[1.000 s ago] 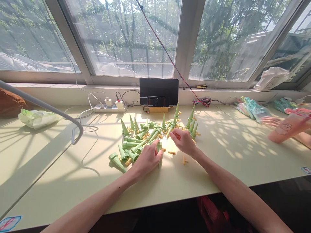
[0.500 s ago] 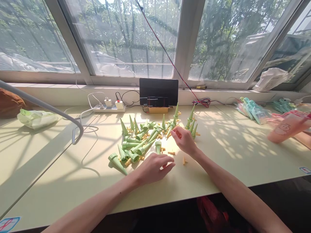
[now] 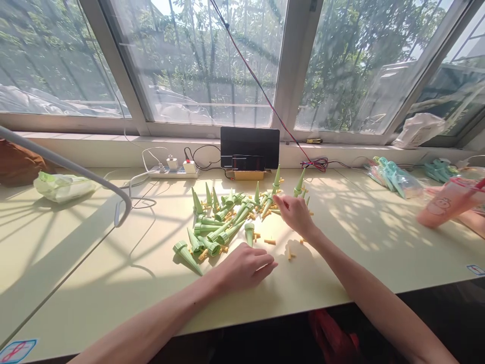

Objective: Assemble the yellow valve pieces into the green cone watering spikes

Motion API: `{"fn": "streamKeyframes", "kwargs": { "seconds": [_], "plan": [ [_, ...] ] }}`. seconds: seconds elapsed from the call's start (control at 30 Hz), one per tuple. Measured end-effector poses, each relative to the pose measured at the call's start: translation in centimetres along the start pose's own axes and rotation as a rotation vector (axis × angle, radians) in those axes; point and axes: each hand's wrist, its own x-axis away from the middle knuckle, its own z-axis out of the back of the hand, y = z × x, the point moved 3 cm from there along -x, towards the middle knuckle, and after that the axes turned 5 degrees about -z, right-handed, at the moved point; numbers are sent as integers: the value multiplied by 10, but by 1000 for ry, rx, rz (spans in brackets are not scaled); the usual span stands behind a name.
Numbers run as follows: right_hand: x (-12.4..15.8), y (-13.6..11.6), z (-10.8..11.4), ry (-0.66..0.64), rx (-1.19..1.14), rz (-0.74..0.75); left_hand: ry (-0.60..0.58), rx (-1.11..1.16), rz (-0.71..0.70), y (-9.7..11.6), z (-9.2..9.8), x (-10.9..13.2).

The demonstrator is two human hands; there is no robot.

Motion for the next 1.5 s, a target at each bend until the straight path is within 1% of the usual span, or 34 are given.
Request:
{"fn": "streamKeyframes", "kwargs": {
  "seconds": [0.1,0.17,0.23,0.3,0.33,0.43,0.53,0.73,0.87,0.97,1.1,1.2,1.3,1.4,1.5],
  "plan": [
    [-9,-4,1,-104,78,17,-37,-53,-52,-2,0,1],
    [-14,-7,-6,-224,133,35,-84,-63,-86,-1,1,0],
    [-18,-11,-18,-353,172,84,-113,-35,-97,1,3,-4],
    [-21,-13,-35,-466,245,103,-113,12,-89,4,6,-9],
    [-23,-13,-43,-482,256,97,-106,37,-88,5,8,-12],
    [-29,-14,-61,-472,263,90,-79,98,-87,6,16,-19],
    [-32,-15,-70,-464,279,81,-77,67,-68,3,23,-23],
    [-31,-14,-75,-471,325,55,-83,-104,-64,-10,26,-25],
    [-29,-13,-79,-481,340,67,-36,-140,-79,-18,25,-24],
    [-28,-14,-82,-489,345,83,-25,-251,-118,-21,25,-21],
    [-28,-19,-82,-490,350,85,28,-439,-246,-20,25,-15],
    [-28,-22,-82,-481,338,92,130,-515,-334,-19,26,-11],
    [-27,-23,-80,-459,309,104,225,-539,-388,-19,28,-9],
    [-20,-21,-72,-423,266,122,264,-558,-374,-21,30,-9],
    [-8,-20,-57,-381,192,164,323,-577,-287,-27,34,-7]
  ]
}}
